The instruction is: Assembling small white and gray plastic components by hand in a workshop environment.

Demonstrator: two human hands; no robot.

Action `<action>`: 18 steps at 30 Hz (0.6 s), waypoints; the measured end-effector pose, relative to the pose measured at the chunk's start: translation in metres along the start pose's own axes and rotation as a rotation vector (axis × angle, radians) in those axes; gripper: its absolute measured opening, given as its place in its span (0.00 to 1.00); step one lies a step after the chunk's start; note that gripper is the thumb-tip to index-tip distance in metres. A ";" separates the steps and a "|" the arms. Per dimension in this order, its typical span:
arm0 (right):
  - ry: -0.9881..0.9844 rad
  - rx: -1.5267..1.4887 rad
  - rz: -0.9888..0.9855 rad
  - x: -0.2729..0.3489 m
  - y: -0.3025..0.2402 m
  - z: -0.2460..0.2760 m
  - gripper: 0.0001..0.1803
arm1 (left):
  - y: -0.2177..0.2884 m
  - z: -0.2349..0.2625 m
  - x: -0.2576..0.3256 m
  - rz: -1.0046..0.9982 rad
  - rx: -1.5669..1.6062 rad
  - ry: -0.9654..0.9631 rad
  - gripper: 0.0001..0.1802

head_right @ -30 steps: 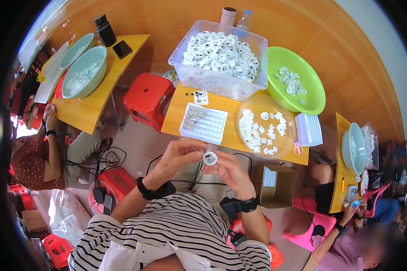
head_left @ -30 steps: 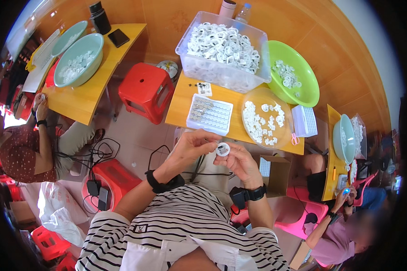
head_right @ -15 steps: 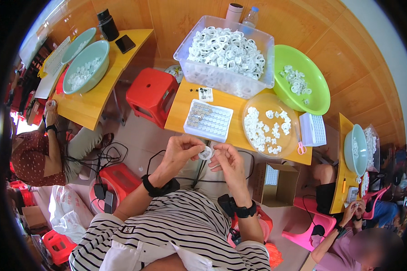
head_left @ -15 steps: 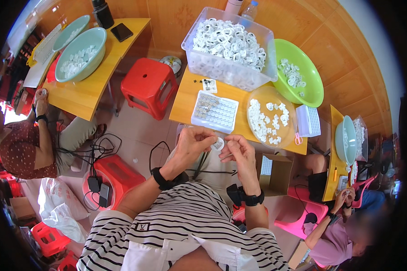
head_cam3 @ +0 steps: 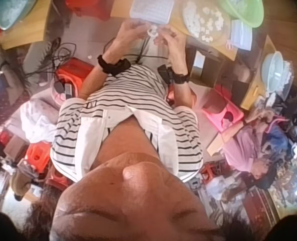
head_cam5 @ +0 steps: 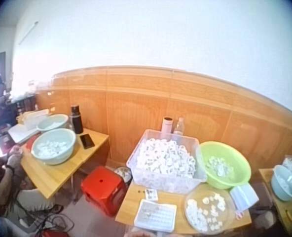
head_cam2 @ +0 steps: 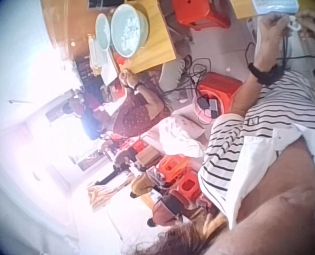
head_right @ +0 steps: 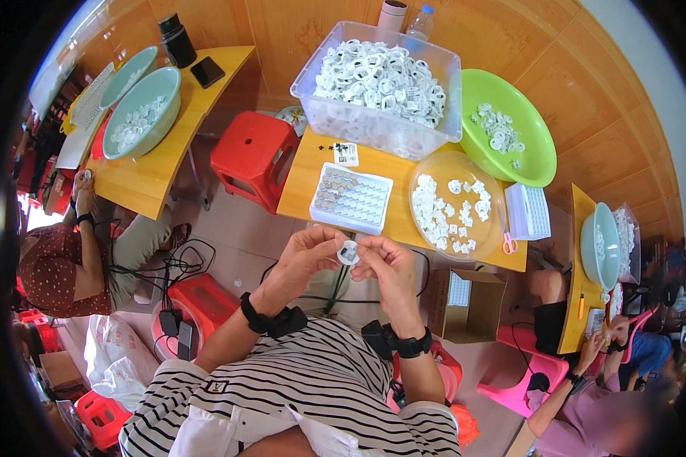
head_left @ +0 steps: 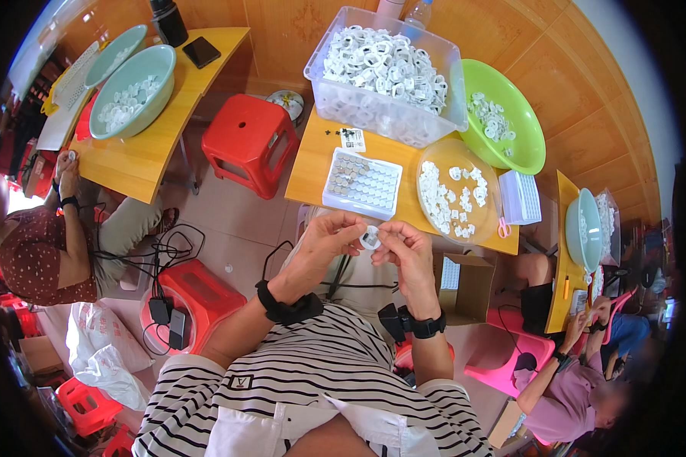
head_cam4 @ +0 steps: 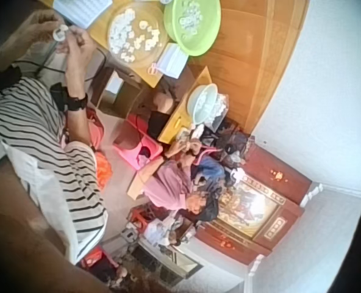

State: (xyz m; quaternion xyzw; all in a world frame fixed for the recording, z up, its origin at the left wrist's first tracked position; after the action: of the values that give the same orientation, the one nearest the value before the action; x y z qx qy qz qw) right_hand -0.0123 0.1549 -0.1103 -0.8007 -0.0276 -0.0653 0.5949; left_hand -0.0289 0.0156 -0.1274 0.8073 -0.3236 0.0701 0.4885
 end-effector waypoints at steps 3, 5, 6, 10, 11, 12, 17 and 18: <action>-0.003 0.003 0.035 -0.001 0.001 -0.004 0.06 | 0.000 -0.007 0.006 0.122 0.126 -0.064 0.10; -0.009 0.077 0.078 -0.001 0.005 -0.005 0.06 | -0.005 -0.001 0.006 0.122 0.145 -0.076 0.10; -0.012 0.148 0.120 -0.001 0.006 -0.006 0.06 | -0.008 0.003 0.006 0.125 0.161 -0.088 0.11; -0.037 0.274 0.189 -0.001 0.010 -0.017 0.05 | -0.014 0.018 0.008 0.134 0.203 -0.099 0.11; -0.041 0.275 0.192 -0.004 0.009 -0.017 0.05 | -0.014 0.022 0.009 0.142 0.234 -0.095 0.11; -0.052 0.365 0.217 -0.010 0.007 -0.016 0.05 | -0.014 0.024 0.010 0.150 0.266 -0.092 0.11; -0.013 0.822 0.606 -0.049 -0.013 -0.015 0.05 | -0.013 0.037 0.019 0.108 0.347 -0.020 0.11; 0.010 0.930 0.660 -0.056 -0.019 -0.016 0.06 | -0.012 0.038 0.019 0.106 0.359 -0.013 0.11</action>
State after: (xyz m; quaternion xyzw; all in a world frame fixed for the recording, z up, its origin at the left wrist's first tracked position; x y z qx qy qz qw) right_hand -0.0716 0.1467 -0.0954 -0.4207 0.2008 0.1391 0.8737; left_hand -0.0148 -0.0216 -0.1474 0.8639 -0.3511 0.1471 0.3299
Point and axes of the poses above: each hand's wrist, its own x-axis away from the middle knuckle, its own z-axis out of the back of the hand, y = z × x, the point moved 6 cm from there along -x, towards the middle knuckle, and after that the axes turned 11 degrees about z, right-handed, at the moved point
